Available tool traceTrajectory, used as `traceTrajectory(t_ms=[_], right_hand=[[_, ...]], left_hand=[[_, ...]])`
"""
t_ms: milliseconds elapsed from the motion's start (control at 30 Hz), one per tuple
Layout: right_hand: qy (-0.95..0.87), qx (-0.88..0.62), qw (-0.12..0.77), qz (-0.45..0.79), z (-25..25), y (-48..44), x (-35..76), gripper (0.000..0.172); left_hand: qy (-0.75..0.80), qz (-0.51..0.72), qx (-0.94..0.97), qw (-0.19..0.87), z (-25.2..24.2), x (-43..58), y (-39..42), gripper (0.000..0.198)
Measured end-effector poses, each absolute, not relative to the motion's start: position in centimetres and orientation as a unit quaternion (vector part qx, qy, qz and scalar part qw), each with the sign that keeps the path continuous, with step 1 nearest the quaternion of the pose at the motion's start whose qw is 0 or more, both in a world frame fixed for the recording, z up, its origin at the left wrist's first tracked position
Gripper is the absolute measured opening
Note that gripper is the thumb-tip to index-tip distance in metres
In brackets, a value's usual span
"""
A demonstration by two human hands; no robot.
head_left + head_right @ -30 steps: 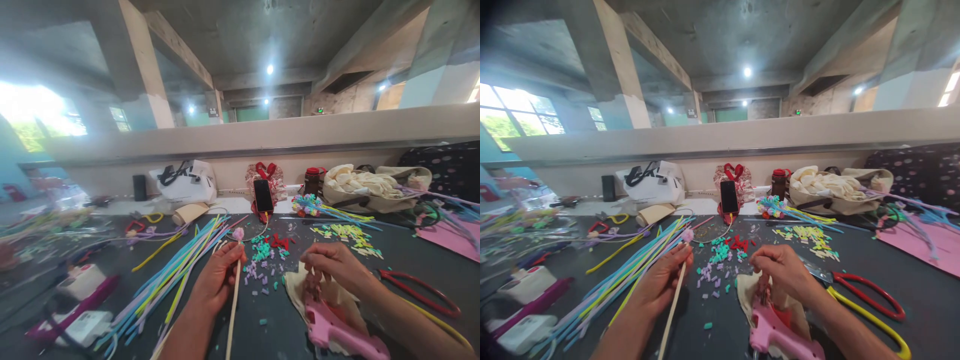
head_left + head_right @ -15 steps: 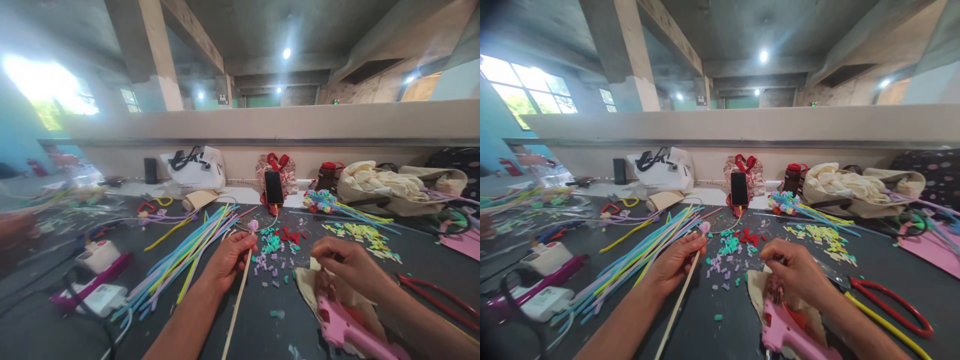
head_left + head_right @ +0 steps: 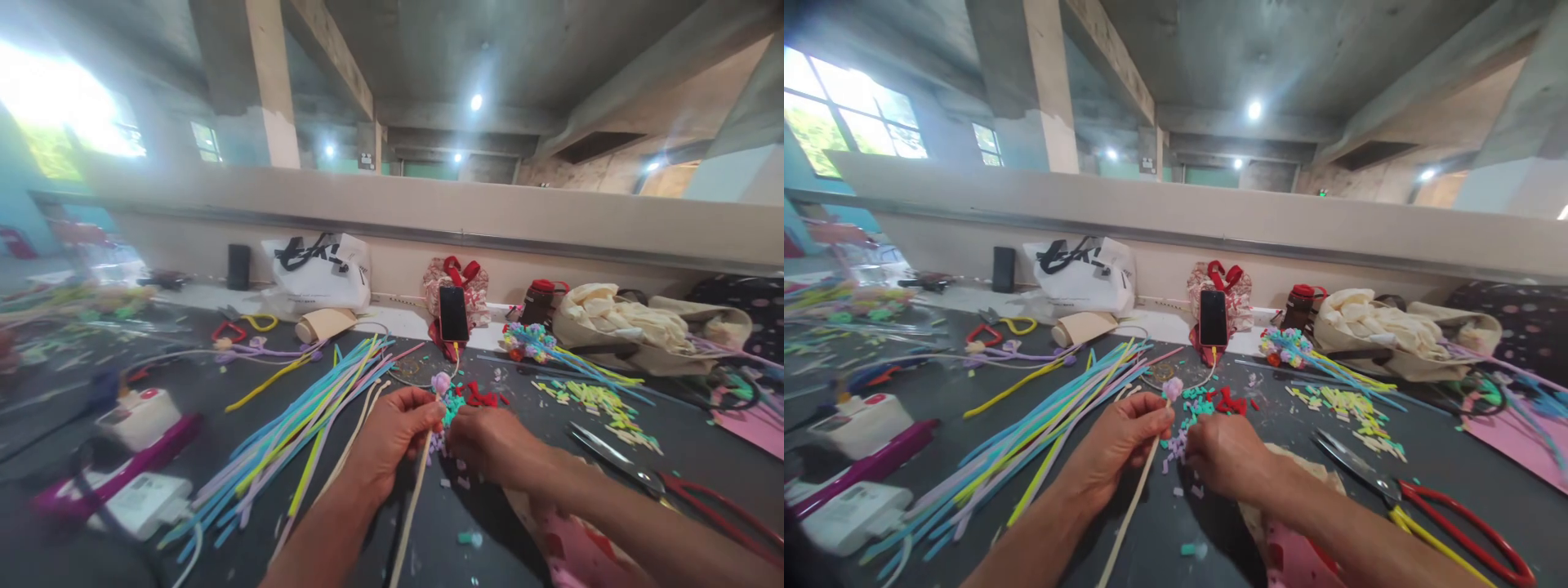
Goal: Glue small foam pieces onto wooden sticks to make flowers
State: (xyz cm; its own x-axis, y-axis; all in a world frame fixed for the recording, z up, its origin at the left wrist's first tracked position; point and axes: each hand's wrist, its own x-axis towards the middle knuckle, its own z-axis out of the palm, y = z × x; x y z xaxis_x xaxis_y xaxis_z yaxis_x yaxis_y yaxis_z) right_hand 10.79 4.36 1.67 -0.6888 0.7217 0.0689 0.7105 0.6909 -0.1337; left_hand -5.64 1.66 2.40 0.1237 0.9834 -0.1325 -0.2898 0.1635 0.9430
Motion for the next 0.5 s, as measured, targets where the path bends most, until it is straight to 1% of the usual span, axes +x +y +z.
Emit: traceTrajectory(t_ms=[133, 233, 367, 500], right_hand=[[-0.918, -0.396, 0.025, 0.014, 0.6, 4.8, 10.3, 0.012], [-0.92, -0.392, 0.017, 0.001, 0.4, 5.0, 10.0, 0.014], [-0.913, -0.405, 0.046, 0.001, 1.0, 4.9, 10.0, 0.016], [-0.9, -0.427, 0.09, 0.024, 2.1, 4.4, 11.1, 0.016]], left_hand=[[0.433, 0.528, 0.394, 0.616, 2.9, -5.5, 1.4, 0.022], [0.444, 0.539, 0.398, 0.595, 3.0, -5.4, 1.3, 0.023], [0.467, 0.542, 0.408, 0.567, 2.8, -5.4, 1.6, 0.021], [0.469, 0.535, 0.424, 0.561, 2.5, -5.5, 1.7, 0.021]])
